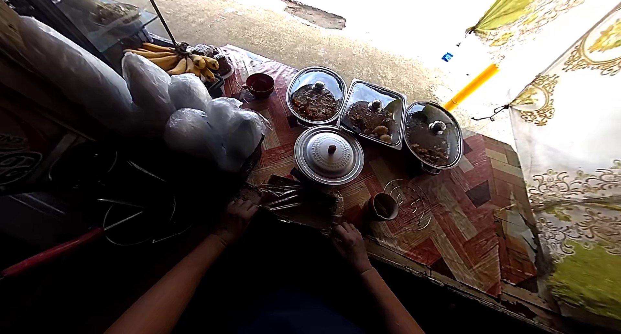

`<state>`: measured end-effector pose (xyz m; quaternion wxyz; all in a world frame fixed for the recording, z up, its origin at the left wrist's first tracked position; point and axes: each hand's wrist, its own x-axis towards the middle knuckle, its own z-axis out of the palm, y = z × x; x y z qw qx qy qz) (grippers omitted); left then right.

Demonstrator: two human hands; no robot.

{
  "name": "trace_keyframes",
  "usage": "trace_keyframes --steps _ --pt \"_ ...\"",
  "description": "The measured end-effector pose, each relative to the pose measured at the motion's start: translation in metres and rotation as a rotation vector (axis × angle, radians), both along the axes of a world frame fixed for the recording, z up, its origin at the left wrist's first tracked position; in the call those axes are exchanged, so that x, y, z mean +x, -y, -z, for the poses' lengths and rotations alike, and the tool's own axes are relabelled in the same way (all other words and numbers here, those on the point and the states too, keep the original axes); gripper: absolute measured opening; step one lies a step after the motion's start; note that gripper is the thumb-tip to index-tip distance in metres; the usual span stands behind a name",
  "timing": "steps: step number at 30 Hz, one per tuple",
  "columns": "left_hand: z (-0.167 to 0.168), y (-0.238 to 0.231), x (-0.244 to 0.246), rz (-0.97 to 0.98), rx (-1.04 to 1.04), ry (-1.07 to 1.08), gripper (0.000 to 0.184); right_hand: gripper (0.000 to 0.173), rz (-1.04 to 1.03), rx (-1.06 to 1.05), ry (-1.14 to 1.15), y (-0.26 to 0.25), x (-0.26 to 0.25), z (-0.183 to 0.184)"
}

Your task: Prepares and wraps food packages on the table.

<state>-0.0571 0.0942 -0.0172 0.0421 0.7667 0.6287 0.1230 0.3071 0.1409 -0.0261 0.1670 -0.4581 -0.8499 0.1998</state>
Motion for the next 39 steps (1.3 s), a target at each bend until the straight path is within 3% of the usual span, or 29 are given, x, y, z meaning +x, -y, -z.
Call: trace_keyframes --steps 2,6,8,11,15,18,21,25,30,33,36,39 --pt "-0.011 0.001 0.004 -0.079 -0.056 0.083 0.024 0.037 0.015 -0.162 0.022 -0.001 0.003 -0.014" --pt "-0.033 -0.022 0.015 -0.187 0.068 0.180 0.029 0.036 0.223 -0.190 -0.165 -0.011 0.009 -0.018" --pt "-0.044 -0.044 0.022 -0.276 -0.140 0.276 0.044 0.041 0.346 -0.231 -0.253 -0.022 0.005 -0.016" --pt "-0.038 -0.082 0.025 -0.401 -0.349 0.502 0.058 0.049 0.524 -0.472 -0.441 -0.044 -0.013 -0.013" --pt "-0.013 -0.103 0.022 -0.479 -0.298 0.765 0.028 0.044 0.709 -0.664 -0.685 -0.065 -0.037 -0.006" --pt "-0.004 -0.108 0.021 -0.522 -0.223 0.860 0.022 0.038 0.753 -0.654 -0.811 -0.070 -0.042 0.002" --pt "0.000 -0.117 0.023 -0.643 -0.211 0.849 0.027 0.039 0.769 -0.626 -0.840 -0.069 -0.040 0.003" --pt "-0.001 -0.129 0.029 -0.752 -0.253 0.653 0.030 0.039 0.753 -0.621 -0.856 -0.065 -0.037 0.005" --pt "0.000 -0.129 0.030 -0.699 -0.271 0.567 0.035 0.042 0.733 -0.678 -0.773 -0.064 -0.034 0.004" --pt "-0.003 -0.113 0.029 -0.570 -0.199 0.495 0.049 0.051 0.638 -0.543 -0.557 -0.056 -0.024 -0.004" --pt "-0.003 -0.085 0.039 -0.364 0.042 0.351 0.049 0.053 0.457 -0.138 -0.249 -0.039 -0.020 -0.015" --pt "0.007 -0.067 0.046 -0.192 0.097 0.386 0.047 0.046 0.322 0.055 -0.207 -0.025 -0.034 -0.017"
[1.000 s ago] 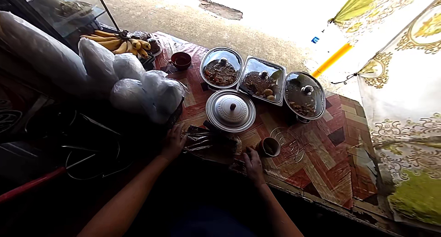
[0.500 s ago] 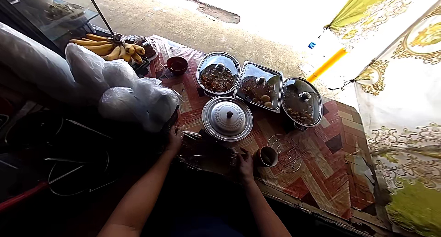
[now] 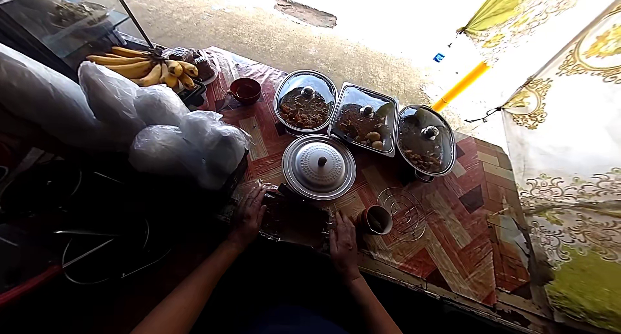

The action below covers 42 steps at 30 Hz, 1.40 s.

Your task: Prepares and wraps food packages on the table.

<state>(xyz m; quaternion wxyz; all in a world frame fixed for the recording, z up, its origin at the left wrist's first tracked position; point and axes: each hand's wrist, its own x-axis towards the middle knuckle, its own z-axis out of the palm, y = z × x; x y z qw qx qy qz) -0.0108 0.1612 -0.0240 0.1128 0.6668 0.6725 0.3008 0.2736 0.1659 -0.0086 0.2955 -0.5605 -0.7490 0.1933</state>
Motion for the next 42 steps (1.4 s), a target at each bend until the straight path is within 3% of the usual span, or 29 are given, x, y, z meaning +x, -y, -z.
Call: trace_keyframes --steps 6,9,13,15,21,27,30,37,42 --pt "-0.002 -0.028 -0.016 0.107 -0.321 0.164 0.049 0.049 -0.099 -0.116 -0.001 -0.018 -0.017 0.030" --pt "-0.017 -0.045 -0.029 0.132 -0.524 0.161 0.054 0.054 -0.120 -0.242 -0.048 -0.035 -0.010 0.022" --pt "-0.013 -0.052 -0.042 0.102 -0.643 0.324 0.053 0.053 -0.166 -0.495 -0.149 -0.057 0.001 0.019" --pt "-0.011 -0.047 -0.043 0.038 -0.637 0.409 0.052 0.051 -0.141 -0.546 -0.213 -0.061 0.003 0.020" --pt "-0.030 -0.006 -0.026 -0.136 -0.638 0.404 0.044 0.043 0.056 -0.330 -0.053 -0.031 0.001 0.000" --pt "-0.030 0.011 -0.017 -0.214 -0.648 0.495 0.046 0.049 0.159 -0.669 -0.461 -0.010 -0.020 0.004" --pt "-0.031 0.013 -0.016 -0.273 -0.637 0.597 0.057 0.045 0.205 -0.687 -0.494 -0.011 -0.024 0.003" --pt "-0.013 0.020 -0.021 -0.333 -0.550 0.689 0.032 0.038 0.201 -0.723 -0.516 -0.021 -0.013 0.006" --pt "-0.022 0.016 -0.016 -0.420 -0.555 0.757 0.031 0.036 0.215 -0.729 -0.539 -0.031 -0.012 0.008"
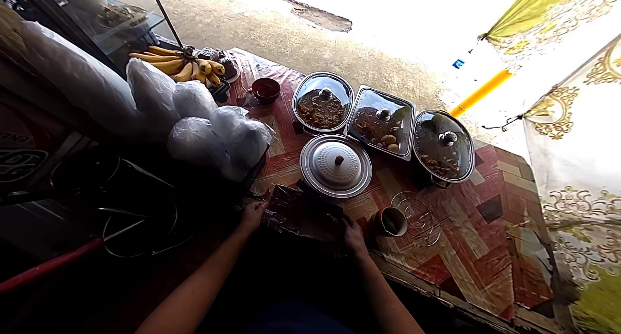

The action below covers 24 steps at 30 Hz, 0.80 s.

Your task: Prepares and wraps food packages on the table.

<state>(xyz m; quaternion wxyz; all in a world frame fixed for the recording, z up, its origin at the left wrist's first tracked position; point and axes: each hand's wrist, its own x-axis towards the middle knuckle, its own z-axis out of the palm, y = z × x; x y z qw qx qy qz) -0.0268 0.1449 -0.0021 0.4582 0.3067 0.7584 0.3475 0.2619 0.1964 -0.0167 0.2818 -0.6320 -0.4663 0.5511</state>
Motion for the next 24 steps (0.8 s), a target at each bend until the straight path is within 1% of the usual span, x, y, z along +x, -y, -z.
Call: trace_keyframes --steps 6,11,16,18,21,22,24 --pt "-0.017 -0.002 0.000 -0.020 -0.142 0.148 0.036 0.034 -0.014 -0.015 -0.005 -0.006 0.002 -0.003" --pt "-0.023 0.018 0.001 -0.046 -0.166 0.183 0.041 0.034 -0.096 -0.014 0.016 -0.005 0.003 -0.006" --pt "-0.012 0.054 -0.002 -0.149 -0.208 0.266 0.066 0.035 -0.180 -0.016 0.017 0.001 0.000 -0.002" --pt "-0.006 0.059 0.002 -0.161 -0.198 0.254 0.072 0.037 -0.207 0.021 0.044 0.005 -0.001 -0.001" --pt "-0.007 0.057 0.017 -0.183 -0.150 0.195 0.069 0.042 -0.251 0.079 0.155 0.014 -0.002 0.002" --pt "-0.007 0.055 0.022 -0.199 -0.140 0.172 0.067 0.041 -0.248 0.078 0.178 0.017 -0.003 0.002" --pt "-0.003 0.049 0.028 -0.231 -0.144 0.150 0.066 0.041 -0.217 0.062 0.176 0.020 -0.008 -0.001"
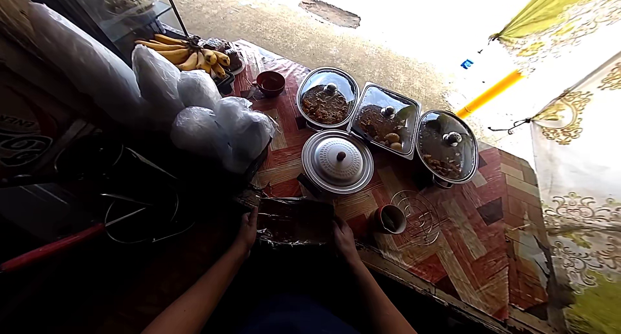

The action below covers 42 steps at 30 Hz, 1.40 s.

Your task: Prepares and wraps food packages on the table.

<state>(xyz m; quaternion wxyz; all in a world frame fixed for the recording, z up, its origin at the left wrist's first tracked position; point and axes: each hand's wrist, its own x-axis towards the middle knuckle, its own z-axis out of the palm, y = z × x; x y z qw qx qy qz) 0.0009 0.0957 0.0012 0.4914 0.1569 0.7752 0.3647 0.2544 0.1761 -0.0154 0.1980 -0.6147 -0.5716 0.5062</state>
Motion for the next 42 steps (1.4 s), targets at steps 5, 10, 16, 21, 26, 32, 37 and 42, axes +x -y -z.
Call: trace_keyframes --steps 5,10,16,21,26,32,37,42 --pt "0.005 -0.001 0.001 0.005 -0.036 0.083 0.069 0.038 0.079 -0.051 -0.053 -0.002 -0.007 -0.002" --pt "0.010 0.018 -0.010 0.051 -0.014 0.066 0.067 0.037 0.042 -0.070 -0.080 0.017 -0.001 -0.009" --pt "0.018 0.032 -0.027 0.062 0.018 0.100 0.067 0.043 0.108 -0.124 -0.204 0.045 0.000 -0.007" --pt "0.021 0.033 -0.029 0.081 0.047 0.113 0.068 0.048 0.186 -0.167 -0.305 0.049 -0.013 -0.004" --pt "0.006 0.047 -0.028 0.088 0.030 0.090 0.067 0.044 0.165 -0.237 -0.442 0.056 -0.007 -0.009" --pt "-0.069 0.063 -0.028 0.021 0.030 0.143 0.072 0.042 0.141 -0.224 -0.631 0.067 -0.002 -0.074" --pt "-0.134 0.031 -0.040 0.026 0.126 0.178 0.074 0.045 0.118 -0.151 -0.727 0.038 -0.005 -0.138" --pt "-0.195 -0.039 -0.050 0.071 0.185 0.077 0.070 0.038 0.093 -0.137 -0.788 -0.028 -0.017 -0.181"
